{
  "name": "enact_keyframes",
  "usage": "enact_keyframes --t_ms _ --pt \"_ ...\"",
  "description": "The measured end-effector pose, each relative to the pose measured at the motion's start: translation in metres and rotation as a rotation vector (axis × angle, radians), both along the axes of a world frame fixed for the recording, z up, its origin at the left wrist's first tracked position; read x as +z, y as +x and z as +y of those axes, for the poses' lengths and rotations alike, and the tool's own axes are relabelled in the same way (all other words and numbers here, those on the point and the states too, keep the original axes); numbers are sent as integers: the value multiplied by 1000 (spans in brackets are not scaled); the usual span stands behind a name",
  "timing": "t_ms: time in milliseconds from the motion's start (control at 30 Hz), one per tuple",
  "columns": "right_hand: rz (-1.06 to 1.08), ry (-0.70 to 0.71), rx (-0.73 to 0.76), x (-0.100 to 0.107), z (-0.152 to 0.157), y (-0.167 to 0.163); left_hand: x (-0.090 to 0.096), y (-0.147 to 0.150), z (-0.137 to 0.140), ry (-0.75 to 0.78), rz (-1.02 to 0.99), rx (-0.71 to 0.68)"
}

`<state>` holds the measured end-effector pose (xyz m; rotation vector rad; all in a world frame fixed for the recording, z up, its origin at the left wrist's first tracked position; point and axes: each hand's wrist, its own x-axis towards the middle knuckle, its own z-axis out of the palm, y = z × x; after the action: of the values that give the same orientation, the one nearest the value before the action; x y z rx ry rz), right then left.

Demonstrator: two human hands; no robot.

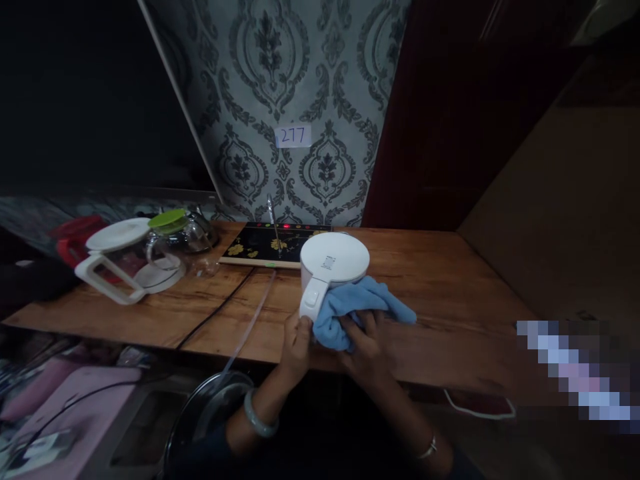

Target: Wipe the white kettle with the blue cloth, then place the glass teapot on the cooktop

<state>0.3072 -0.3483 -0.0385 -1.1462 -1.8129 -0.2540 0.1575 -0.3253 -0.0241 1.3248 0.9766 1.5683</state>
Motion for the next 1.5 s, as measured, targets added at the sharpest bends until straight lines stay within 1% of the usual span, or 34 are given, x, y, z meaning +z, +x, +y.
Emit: enact_keyframes --t_ms 100,200,267,333,367,400,467,500,533,567,633,700,733,800,833,900,1000,1033,1067,1133,1200,1233,1267,1300,1333,1367,1433,1467,1500 --pt "39 -36 2 -6 0 8 9 16 -4 73 51 -41" --pt "37 -106 -10 -12 -2 14 15 22 -5 147 108 -34" --pt "31 -161 -4 -14 -4 19 15 18 -5 187 184 -56" --pt "60 -209 28 -14 -9 24 11 9 -6 230 298 -64" --pt "95 -217 49 -13 -13 27 7 3 -7 268 349 -35" --pt "139 -213 71 -9 -18 30 3 -4 -9 326 384 22" --pt "226 -188 126 2 -30 33 -5 -18 -13 485 415 156" --pt "249 -189 173 10 -36 33 -8 -24 -16 570 414 202" --pt "250 -189 242 19 -42 31 -10 -29 -19 645 413 213" --pt "242 -180 323 29 -47 28 -10 -32 -22 702 415 193" --pt "225 -175 477 46 -52 19 -5 -34 -27 761 438 86" --pt "234 -176 587 61 -51 8 5 -33 -33 758 464 -43" --pt "255 -189 617 67 -49 2 11 -32 -36 742 474 -100" --pt "319 -226 649 77 -43 -7 24 -31 -41 707 484 -157" --pt "349 -239 666 81 -40 -11 29 -32 -44 694 492 -146" --pt "369 -259 722 89 -36 -17 40 -36 -49 685 513 -47" --pt "262 -313 807 98 -35 -18 51 -46 -52 662 501 134" --pt "224 -310 792 100 -36 -16 54 -49 -51 654 481 175" --pt "205 -287 742 101 -36 -13 58 -53 -49 638 453 217" --pt "233 -191 551 101 -33 -5 65 -59 -39 573 359 345" --pt "300 -76 319 102 -24 6 73 -63 -22 488 225 518" --pt "319 -21 230 102 -17 11 77 -63 -11 466 166 583" --pt "325 38 165 103 -8 16 79 -61 0 469 136 605" --pt "307 73 130 104 2 20 80 -58 11 495 139 573" --pt "276 102 111 104 13 23 78 -54 21 535 165 500" --pt "239 115 102 104 24 25 74 -49 31 543 209 393" --pt "167 103 91 100 44 26 60 -36 44 507 306 152" --pt "141 85 92 97 53 26 51 -31 48 463 320 83" --pt "119 67 101 93 60 25 40 -26 49 417 299 74"
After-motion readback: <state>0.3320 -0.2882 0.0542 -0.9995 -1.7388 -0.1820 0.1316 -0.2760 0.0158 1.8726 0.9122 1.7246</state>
